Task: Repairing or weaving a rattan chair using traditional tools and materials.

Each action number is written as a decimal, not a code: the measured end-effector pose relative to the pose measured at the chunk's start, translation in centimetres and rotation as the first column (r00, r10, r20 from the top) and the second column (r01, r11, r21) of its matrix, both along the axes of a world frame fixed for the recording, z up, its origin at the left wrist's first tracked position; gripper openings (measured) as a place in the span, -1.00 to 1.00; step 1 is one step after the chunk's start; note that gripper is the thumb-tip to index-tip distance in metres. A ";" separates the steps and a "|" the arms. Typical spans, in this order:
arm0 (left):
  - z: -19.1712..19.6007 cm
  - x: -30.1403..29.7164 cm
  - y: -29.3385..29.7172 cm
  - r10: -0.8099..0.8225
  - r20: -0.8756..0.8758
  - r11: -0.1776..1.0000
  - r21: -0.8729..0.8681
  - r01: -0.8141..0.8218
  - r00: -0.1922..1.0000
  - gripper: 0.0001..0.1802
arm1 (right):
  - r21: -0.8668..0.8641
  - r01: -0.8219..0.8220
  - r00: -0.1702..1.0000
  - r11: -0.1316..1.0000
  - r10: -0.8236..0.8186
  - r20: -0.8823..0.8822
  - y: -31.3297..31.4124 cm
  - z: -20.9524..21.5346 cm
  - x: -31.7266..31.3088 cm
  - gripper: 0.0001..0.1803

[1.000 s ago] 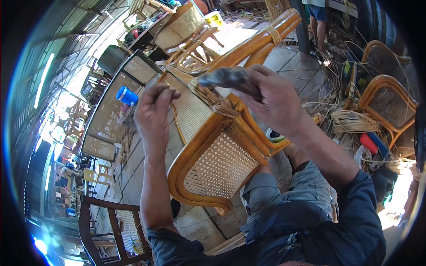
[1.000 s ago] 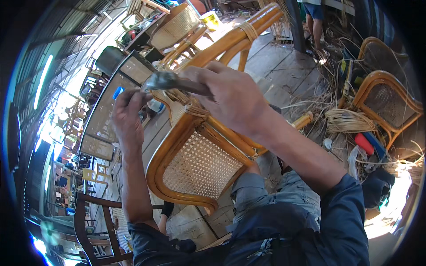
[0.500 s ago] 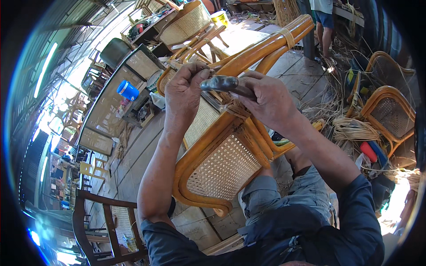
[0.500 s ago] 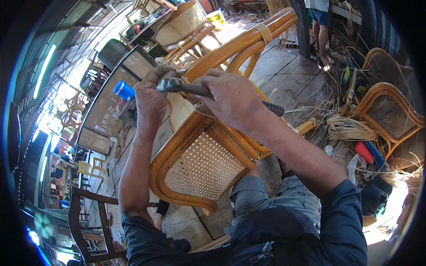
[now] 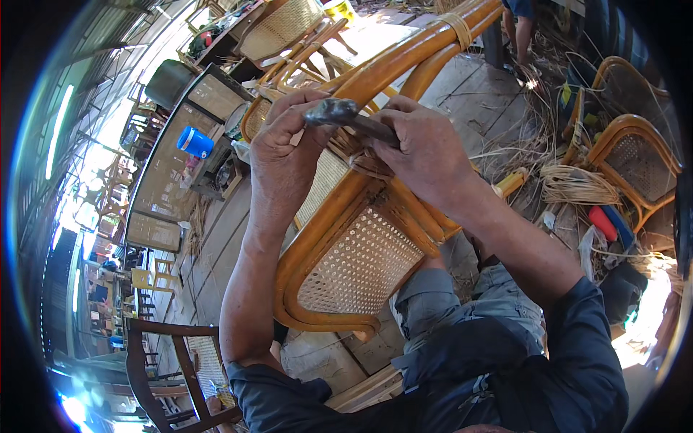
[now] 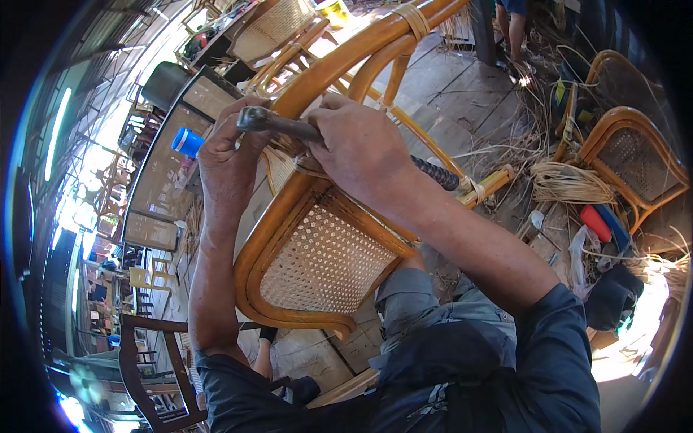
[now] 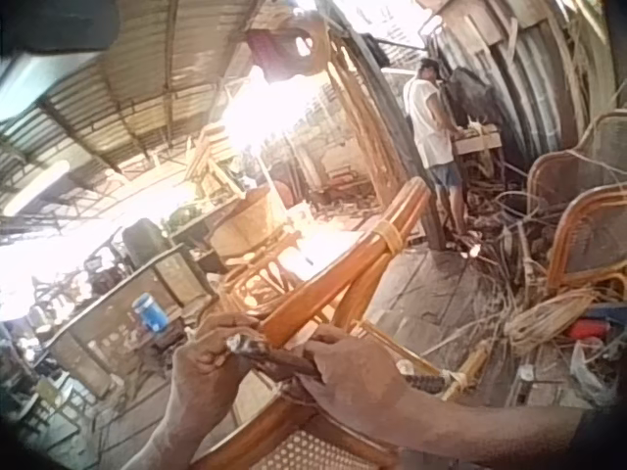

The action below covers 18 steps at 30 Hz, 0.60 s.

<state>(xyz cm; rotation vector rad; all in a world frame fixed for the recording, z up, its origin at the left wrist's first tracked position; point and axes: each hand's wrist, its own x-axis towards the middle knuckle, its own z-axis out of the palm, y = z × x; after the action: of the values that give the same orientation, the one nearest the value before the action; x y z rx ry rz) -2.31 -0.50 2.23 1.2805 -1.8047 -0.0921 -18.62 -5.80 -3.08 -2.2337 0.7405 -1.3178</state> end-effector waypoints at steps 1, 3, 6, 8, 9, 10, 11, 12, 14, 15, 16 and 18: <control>-0.2 -0.1 0.1 0.014 0.038 1.000 -0.008 -0.013 0.999 -0.83 | 0.019 0.016 0.999 1.000 -0.016 -0.033 0.1 -0.1 0.1 -0.85; -0.5 -0.2 0.2 0.002 0.035 1.000 0.006 -0.002 0.999 -0.83 | 0.008 0.033 0.999 0.999 -0.033 -0.026 0.3 -0.2 0.4 -0.86; -0.9 -0.2 0.0 -0.005 0.064 1.000 -0.014 0.006 0.998 -0.82 | -0.025 0.052 0.998 0.998 -0.053 -0.028 0.5 0.1 0.1 -0.87; -1.0 -0.7 0.0 -0.005 0.101 1.000 -0.030 0.008 0.995 -0.82 | -0.029 0.056 0.998 0.998 -0.057 -0.032 0.1 -0.3 -0.3 -0.87; -0.8 -1.2 0.3 0.068 0.106 0.998 -0.015 -0.067 0.992 -0.82 | -0.037 0.025 1.000 0.999 -0.025 0.010 -0.3 -0.6 -0.4 -0.87; -0.6 -1.7 0.4 0.140 0.113 0.990 -0.001 -0.141 0.984 -0.83 | -0.047 -0.004 0.999 0.999 0.007 0.053 -0.5 -0.8 -0.6 -0.86; -0.7 -1.6 0.4 0.132 0.125 0.991 0.009 -0.134 0.983 -0.83 | -0.036 0.003 0.998 0.999 -0.001 0.064 -0.4 -1.1 -1.5 -0.86; -1.0 -0.8 0.8 0.134 0.110 0.991 0.007 -0.135 0.985 -0.84 | 0.074 0.027 0.993 0.997 -0.035 0.115 0.2 -1.3 -2.3 -0.85; -1.1 -0.8 0.7 0.118 0.103 0.993 0.016 -0.121 0.988 -0.85 | 0.305 0.035 0.963 0.952 -0.114 0.245 0.7 -3.4 -4.7 -0.82; -1.1 -1.3 0.5 0.123 0.071 0.992 0.030 -0.125 0.990 -0.86 | 0.417 0.012 0.932 0.909 -0.161 0.324 1.0 -5.2 -6.2 -0.82; -1.2 -1.5 0.3 0.135 0.043 0.989 0.047 -0.137 0.990 -0.87 | 0.509 0.007 0.955 0.861 -0.157 0.252 1.2 -7.5 -7.5 -0.82; -1.4 -1.4 0.3 0.144 0.105 0.989 0.025 -0.148 0.984 -0.88 | 0.727 -0.076 0.977 0.682 -0.093 0.189 2.3 -10.8 -9.6 -0.83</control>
<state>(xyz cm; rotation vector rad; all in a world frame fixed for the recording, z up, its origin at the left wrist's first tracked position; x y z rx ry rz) -3.74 -0.24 0.85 1.4598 -1.7954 0.0269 -28.20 -3.53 -13.86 -1.4118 0.9812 -0.9804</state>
